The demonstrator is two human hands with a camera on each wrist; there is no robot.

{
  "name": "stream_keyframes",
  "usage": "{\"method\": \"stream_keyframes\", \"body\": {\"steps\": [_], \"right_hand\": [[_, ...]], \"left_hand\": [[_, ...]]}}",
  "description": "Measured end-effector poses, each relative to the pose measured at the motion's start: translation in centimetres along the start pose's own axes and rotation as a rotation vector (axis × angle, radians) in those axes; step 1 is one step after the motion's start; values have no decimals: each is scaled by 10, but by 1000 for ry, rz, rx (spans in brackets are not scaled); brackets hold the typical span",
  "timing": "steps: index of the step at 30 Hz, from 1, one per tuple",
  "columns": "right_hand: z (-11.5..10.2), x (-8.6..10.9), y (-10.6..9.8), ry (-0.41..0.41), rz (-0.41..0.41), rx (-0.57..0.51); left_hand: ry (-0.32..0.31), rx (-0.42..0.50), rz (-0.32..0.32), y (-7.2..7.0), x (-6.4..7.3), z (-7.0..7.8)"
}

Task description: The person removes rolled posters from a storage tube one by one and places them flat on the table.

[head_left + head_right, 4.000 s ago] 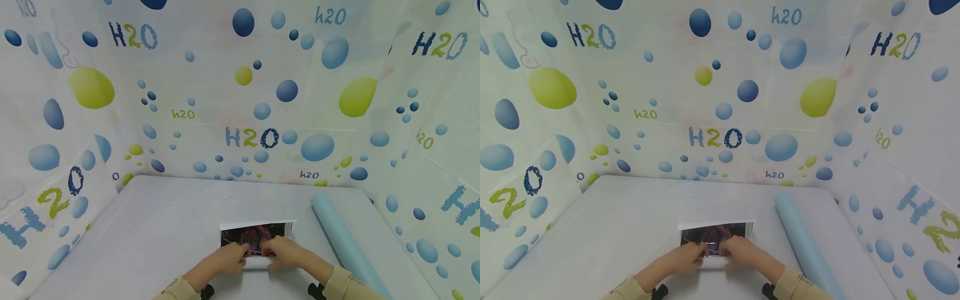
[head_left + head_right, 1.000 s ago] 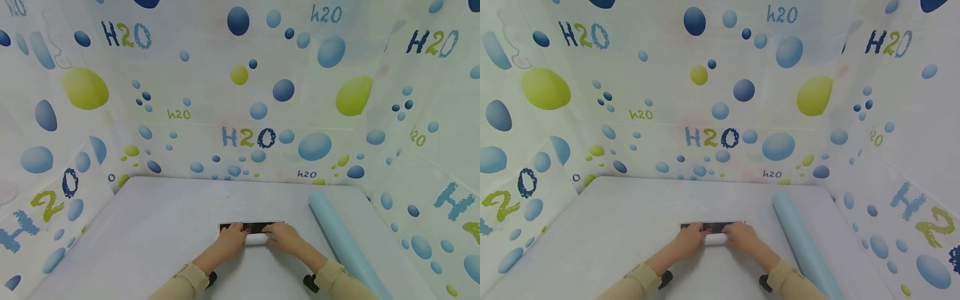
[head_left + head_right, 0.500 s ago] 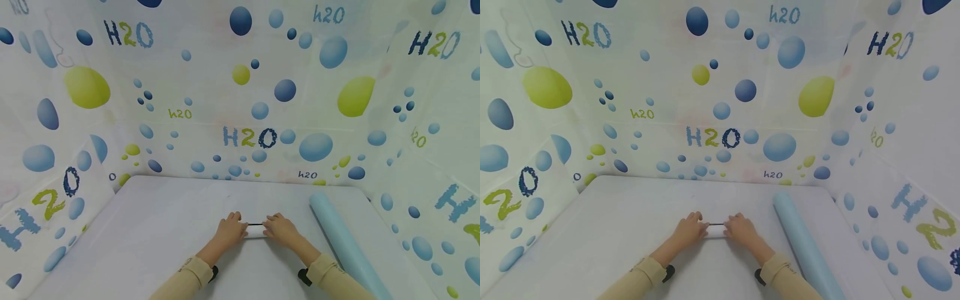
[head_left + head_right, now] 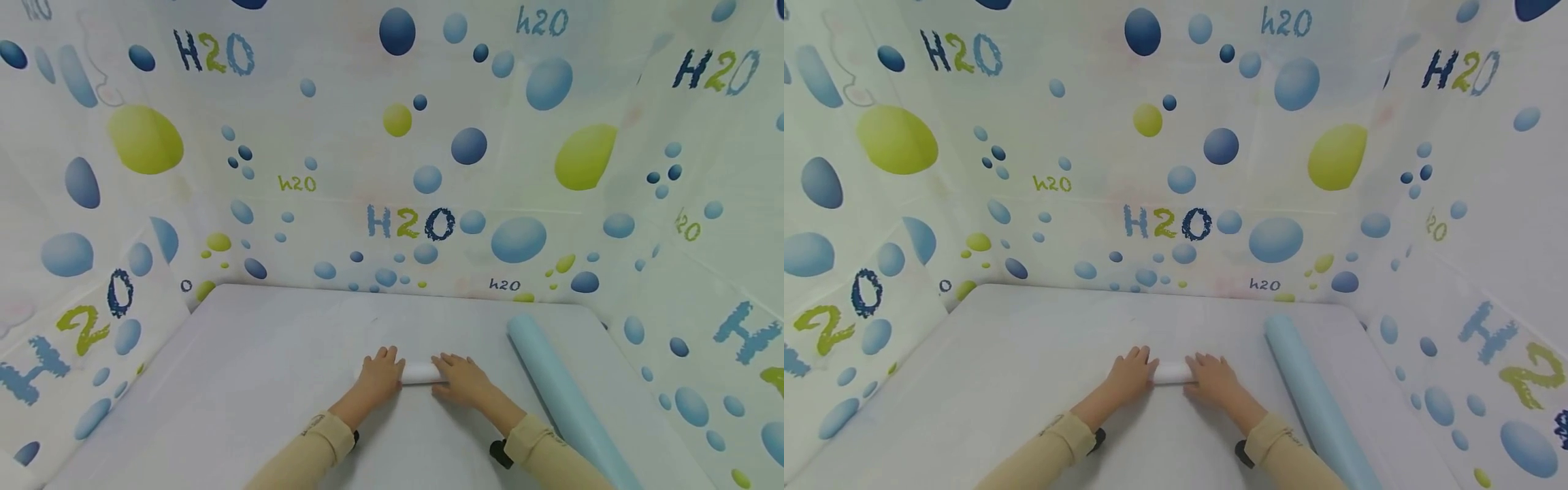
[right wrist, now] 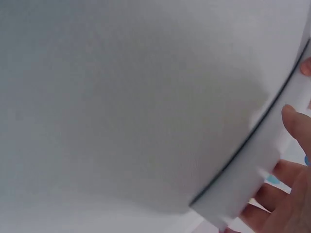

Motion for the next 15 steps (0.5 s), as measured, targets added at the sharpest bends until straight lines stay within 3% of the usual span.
{"method": "stream_keyframes", "body": {"steps": [5, 9, 15], "right_hand": [[15, 10, -19, 83, -34, 22], [39, 23, -43, 160, -30, 68], [76, 45, -67, 275, -68, 36]], "left_hand": [[-17, 13, -28, 0, -2, 0], [-23, 28, -31, -2, -2, 1], [-38, 41, -42, -1, -1, 1]]}}
Point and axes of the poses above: each hand's wrist, its own x-axis away from the middle knuckle, its own y-axis out of the palm, z = x × y, the point moved 5 cm from there along -x, towards the middle knuckle, and after that the axes turned 12 degrees about z, right-handed, at the moved point
